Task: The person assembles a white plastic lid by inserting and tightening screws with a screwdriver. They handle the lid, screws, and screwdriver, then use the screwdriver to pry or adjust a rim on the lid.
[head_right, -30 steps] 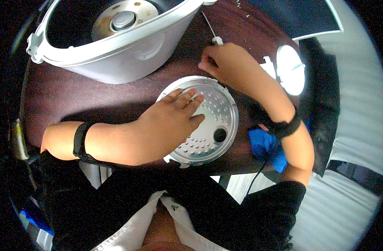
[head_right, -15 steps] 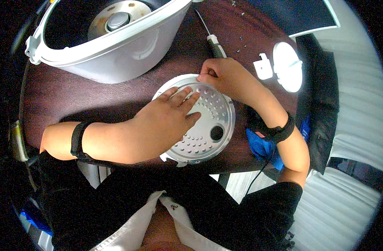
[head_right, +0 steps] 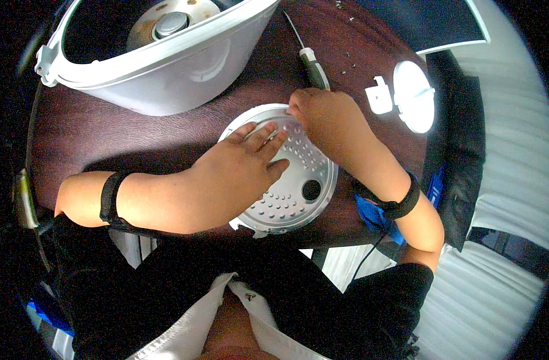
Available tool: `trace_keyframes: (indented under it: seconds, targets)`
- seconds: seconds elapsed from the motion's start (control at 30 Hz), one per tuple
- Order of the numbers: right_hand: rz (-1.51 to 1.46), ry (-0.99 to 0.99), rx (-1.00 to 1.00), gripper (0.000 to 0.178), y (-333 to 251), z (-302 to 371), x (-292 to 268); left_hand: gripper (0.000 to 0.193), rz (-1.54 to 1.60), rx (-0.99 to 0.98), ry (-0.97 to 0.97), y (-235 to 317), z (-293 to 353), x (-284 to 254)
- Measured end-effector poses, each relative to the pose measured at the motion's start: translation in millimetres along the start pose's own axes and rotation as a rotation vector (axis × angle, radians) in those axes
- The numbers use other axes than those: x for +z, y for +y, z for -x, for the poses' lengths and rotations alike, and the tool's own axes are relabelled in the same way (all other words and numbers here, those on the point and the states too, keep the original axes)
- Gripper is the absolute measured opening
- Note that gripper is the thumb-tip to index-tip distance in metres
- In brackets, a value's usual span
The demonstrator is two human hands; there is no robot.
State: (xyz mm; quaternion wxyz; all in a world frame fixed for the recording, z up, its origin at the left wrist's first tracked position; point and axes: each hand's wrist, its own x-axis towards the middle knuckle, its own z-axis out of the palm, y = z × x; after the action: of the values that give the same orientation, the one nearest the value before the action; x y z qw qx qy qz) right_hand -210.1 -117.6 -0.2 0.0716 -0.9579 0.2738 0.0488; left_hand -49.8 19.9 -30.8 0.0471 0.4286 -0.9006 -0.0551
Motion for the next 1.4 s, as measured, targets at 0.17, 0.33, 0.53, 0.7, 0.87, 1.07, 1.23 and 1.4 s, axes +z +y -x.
trace_keyframes:
  seconds: [0.17,0.33,0.53,0.7,0.87,1.07,1.23,1.4]
  targets:
    - [0.104,0.044,-0.094,0.009,0.3,3.6,5.5,0.045,-0.009,0.007,0.036,-0.3,0.1,3.0]
    - [0.127,0.061,-0.113,0.008,-5.8,4.6,2.8,0.046,0.002,0.006,0.030,-1.0,-0.5,4.5]
    - [0.122,0.095,-0.130,0.008,-0.3,5.9,4.7,0.050,0.026,0.008,-0.006,-0.3,-1.4,1.9]
    - [0.123,0.081,-0.144,0.007,1.0,4.8,4.6,0.049,-0.026,0.019,-0.001,-0.7,0.1,1.9]
    - [0.121,0.066,-0.142,0.008,5.0,5.3,6.8,0.049,0.002,0.006,-0.008,-0.3,-0.4,0.6]
    - [0.103,0.075,-0.138,0.009,3.2,6.0,6.2,0.053,0.041,0.011,-0.022,-1.6,-0.9,2.0]
    - [0.116,0.038,-0.083,0.012,3.4,7.9,5.9,0.056,0.068,0.009,-0.030,-0.6,-2.9,3.7]
    - [0.140,0.063,-0.162,0.008,4.8,5.7,5.1,0.056,0.078,0.017,-0.014,-1.7,-2.3,4.9]
